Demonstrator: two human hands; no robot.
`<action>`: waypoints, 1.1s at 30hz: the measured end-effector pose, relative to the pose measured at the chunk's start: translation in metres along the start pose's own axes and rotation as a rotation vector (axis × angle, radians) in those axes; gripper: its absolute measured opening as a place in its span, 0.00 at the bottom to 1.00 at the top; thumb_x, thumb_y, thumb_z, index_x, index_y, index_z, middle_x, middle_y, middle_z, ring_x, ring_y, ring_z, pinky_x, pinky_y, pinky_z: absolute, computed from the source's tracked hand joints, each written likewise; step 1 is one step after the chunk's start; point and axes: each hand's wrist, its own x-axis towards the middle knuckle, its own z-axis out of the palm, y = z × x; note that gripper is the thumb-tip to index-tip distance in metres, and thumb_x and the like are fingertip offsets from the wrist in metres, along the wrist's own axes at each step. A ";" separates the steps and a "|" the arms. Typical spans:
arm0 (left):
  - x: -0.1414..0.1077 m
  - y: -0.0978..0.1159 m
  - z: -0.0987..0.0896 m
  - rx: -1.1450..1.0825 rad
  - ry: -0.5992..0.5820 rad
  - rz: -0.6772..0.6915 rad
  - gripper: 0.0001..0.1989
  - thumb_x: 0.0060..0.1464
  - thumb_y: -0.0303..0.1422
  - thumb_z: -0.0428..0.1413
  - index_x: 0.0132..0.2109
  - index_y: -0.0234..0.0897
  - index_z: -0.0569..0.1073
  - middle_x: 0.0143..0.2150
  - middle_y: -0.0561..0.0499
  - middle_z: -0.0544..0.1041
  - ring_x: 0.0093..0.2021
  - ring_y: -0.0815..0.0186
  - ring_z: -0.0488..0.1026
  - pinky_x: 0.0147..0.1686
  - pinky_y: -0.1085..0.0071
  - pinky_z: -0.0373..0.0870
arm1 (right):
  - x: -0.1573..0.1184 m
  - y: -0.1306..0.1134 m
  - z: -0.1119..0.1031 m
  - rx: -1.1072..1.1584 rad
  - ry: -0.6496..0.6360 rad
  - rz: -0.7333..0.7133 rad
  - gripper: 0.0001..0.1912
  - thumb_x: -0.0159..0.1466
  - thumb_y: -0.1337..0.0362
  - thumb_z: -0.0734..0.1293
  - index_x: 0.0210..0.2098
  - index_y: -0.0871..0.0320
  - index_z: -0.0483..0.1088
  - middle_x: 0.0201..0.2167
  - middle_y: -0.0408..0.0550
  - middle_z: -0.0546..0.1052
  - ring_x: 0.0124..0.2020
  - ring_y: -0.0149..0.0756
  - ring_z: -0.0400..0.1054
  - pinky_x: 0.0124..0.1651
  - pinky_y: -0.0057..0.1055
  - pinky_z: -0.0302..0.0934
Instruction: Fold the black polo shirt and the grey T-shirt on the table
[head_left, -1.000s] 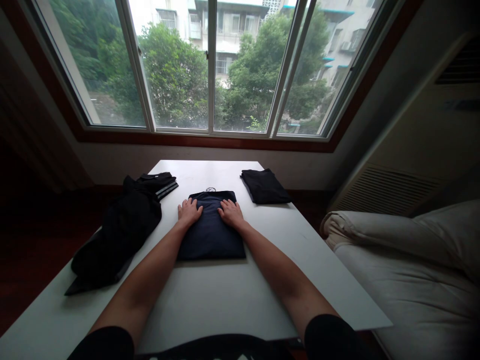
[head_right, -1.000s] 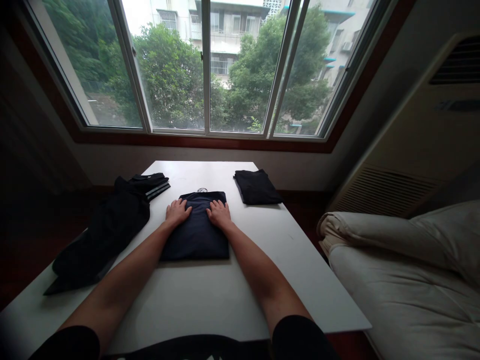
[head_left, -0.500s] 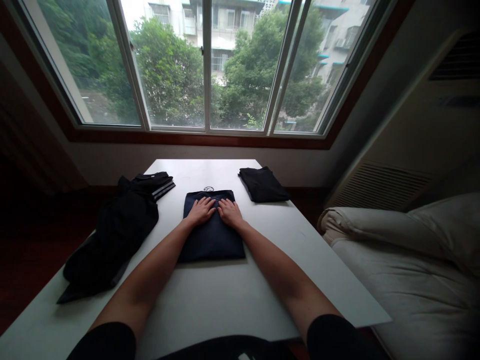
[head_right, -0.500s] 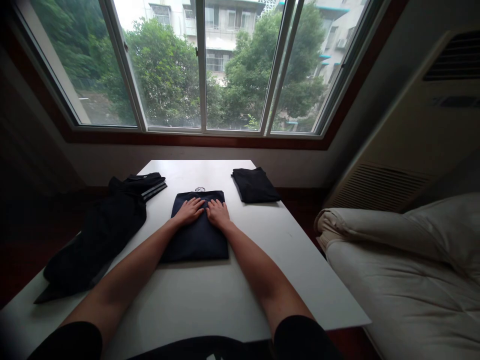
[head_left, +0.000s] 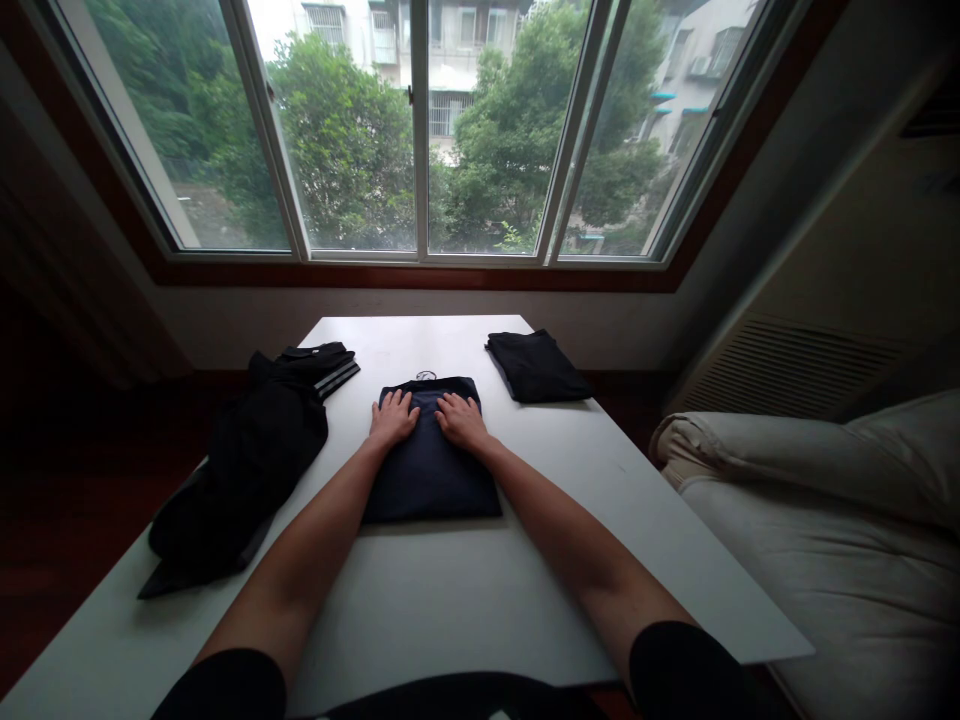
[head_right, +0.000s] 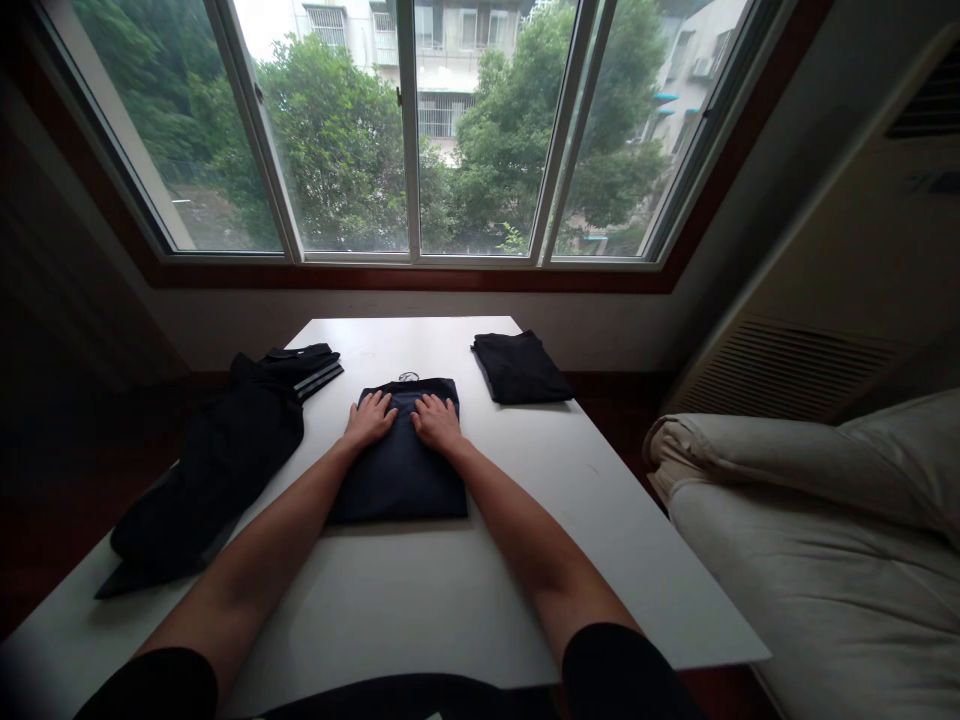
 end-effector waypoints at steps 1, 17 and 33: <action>0.000 0.000 0.001 -0.003 -0.003 -0.003 0.33 0.71 0.50 0.40 0.76 0.43 0.58 0.80 0.44 0.51 0.79 0.49 0.44 0.73 0.41 0.42 | 0.003 -0.003 0.001 0.003 -0.004 -0.020 0.28 0.78 0.53 0.52 0.72 0.55 0.62 0.75 0.53 0.59 0.76 0.47 0.48 0.75 0.54 0.40; 0.002 0.002 0.003 0.022 0.014 0.002 0.32 0.71 0.46 0.40 0.76 0.40 0.59 0.79 0.43 0.52 0.78 0.49 0.46 0.73 0.41 0.44 | 0.056 0.023 0.008 0.030 -0.051 -0.010 0.31 0.78 0.48 0.52 0.74 0.54 0.60 0.76 0.53 0.56 0.77 0.45 0.46 0.76 0.47 0.39; 0.045 0.047 0.012 0.097 -0.100 0.256 0.33 0.72 0.45 0.37 0.76 0.36 0.57 0.80 0.43 0.50 0.79 0.53 0.44 0.75 0.47 0.40 | 0.034 0.053 0.009 0.027 0.015 0.066 0.31 0.77 0.51 0.55 0.75 0.56 0.57 0.78 0.57 0.48 0.78 0.50 0.42 0.75 0.48 0.40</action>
